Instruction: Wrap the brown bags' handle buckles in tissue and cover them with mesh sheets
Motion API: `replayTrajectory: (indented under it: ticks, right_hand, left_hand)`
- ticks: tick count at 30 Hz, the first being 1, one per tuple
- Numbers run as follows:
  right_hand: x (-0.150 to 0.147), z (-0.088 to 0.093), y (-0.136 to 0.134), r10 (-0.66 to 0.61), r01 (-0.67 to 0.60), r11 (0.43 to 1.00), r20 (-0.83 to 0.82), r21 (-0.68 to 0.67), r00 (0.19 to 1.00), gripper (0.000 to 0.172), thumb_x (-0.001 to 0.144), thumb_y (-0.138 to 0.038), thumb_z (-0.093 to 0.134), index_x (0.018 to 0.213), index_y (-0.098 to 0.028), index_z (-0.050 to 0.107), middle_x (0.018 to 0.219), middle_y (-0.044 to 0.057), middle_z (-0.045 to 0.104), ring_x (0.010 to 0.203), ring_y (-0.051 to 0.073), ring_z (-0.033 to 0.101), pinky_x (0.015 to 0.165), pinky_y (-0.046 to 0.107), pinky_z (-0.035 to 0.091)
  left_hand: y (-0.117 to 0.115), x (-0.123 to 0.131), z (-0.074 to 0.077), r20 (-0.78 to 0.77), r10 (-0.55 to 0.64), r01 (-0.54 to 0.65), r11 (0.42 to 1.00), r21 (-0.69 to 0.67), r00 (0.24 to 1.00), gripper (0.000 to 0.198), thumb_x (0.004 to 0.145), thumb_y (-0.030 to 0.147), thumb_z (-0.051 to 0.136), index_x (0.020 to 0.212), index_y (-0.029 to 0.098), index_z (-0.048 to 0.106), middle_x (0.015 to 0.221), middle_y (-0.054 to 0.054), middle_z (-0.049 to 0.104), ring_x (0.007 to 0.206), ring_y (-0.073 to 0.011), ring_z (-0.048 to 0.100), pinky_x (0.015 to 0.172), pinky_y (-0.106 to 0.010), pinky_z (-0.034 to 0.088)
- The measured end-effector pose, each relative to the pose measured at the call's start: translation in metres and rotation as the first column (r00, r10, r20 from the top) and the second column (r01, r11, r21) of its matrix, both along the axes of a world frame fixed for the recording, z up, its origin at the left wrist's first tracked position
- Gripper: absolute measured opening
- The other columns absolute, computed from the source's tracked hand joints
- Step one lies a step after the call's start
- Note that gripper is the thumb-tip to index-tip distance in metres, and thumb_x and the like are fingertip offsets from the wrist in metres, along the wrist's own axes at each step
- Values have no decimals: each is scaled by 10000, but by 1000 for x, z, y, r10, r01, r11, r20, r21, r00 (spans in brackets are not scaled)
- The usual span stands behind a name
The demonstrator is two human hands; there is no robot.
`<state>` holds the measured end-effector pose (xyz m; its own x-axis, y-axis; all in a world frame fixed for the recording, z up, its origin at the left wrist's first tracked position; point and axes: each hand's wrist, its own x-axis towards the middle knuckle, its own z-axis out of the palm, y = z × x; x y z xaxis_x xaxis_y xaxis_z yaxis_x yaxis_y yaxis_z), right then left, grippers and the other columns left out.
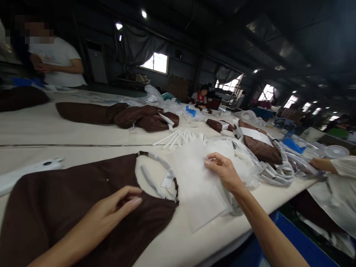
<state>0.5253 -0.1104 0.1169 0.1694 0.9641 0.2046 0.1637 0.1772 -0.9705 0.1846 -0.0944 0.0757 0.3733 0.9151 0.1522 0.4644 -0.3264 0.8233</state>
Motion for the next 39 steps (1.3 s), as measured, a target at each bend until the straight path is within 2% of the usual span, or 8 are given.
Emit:
replayTrajectory:
  ticks: [2,6,9,12,19,24,31,39]
  right_hand:
    - [-32,-16,-15,138,-140,988,-30,-68,990,308,726,-441,773,881,-192,680,585,-58,564,517,104,494,477,206,388]
    - [-74,-52,-48,269,-281,945,-89,-167,959,266,770,-392,767,947,-197,730,743,-21,659,646,122,570,576,220,436]
    - [-92,-79,-70,109,-208,960,-436,-187,893,428,675,-363,852,1050,-223,699,778,-23,686,678,137,615,626,231,480]
    - [-114,-103,-90,-8,-208,957,-735,-203,678,547,601,-355,891,1085,-203,686,913,38,738,776,197,674,708,297,542]
    - [-121,-128,-115,-307,19,934,-776,-356,551,529,634,-354,893,1094,-162,717,1024,97,761,867,241,704,736,341,582]
    - [-74,-144,-130,-496,198,861,-684,-469,535,554,596,-340,929,1085,-180,724,964,62,773,853,221,711,709,312,588]
    - [-73,-155,-142,-556,245,826,-663,-507,501,623,586,-342,934,1132,-148,706,953,80,771,888,246,709,768,350,586]
    - [-79,-152,-138,-508,210,856,-688,-473,518,568,605,-331,928,1100,-149,714,987,86,772,931,256,710,793,351,589]
  left_hand:
    - [-2,23,8,157,-116,152,959,-239,981,549,785,605,602,1149,195,634,1007,-53,707,816,-209,666,681,-276,533]
    - [-7,54,1,221,-265,332,868,-369,939,446,773,596,631,857,158,646,786,-18,633,662,-154,549,538,-216,420]
    - [-15,53,-14,188,-208,265,892,-367,960,455,789,609,605,765,155,615,686,5,570,602,-133,479,502,-208,357]
    - [-23,49,-24,148,-155,200,907,-371,977,456,786,614,597,755,159,606,666,13,563,586,-129,469,491,-209,336]
    - [-10,69,-27,101,-122,157,827,-539,987,571,768,745,447,723,184,546,618,-11,595,526,-156,542,487,-246,398]
    - [11,84,-32,-201,-141,115,984,-139,969,345,880,474,404,912,204,617,918,-46,713,833,-206,656,737,-302,493]
    - [4,116,-51,-522,-163,208,978,29,837,212,835,354,587,940,173,620,1086,-151,662,1111,-352,574,983,-468,417]
    - [10,119,-58,-630,-122,213,974,72,767,286,809,284,563,1051,143,624,988,-162,681,1007,-374,618,877,-479,447]
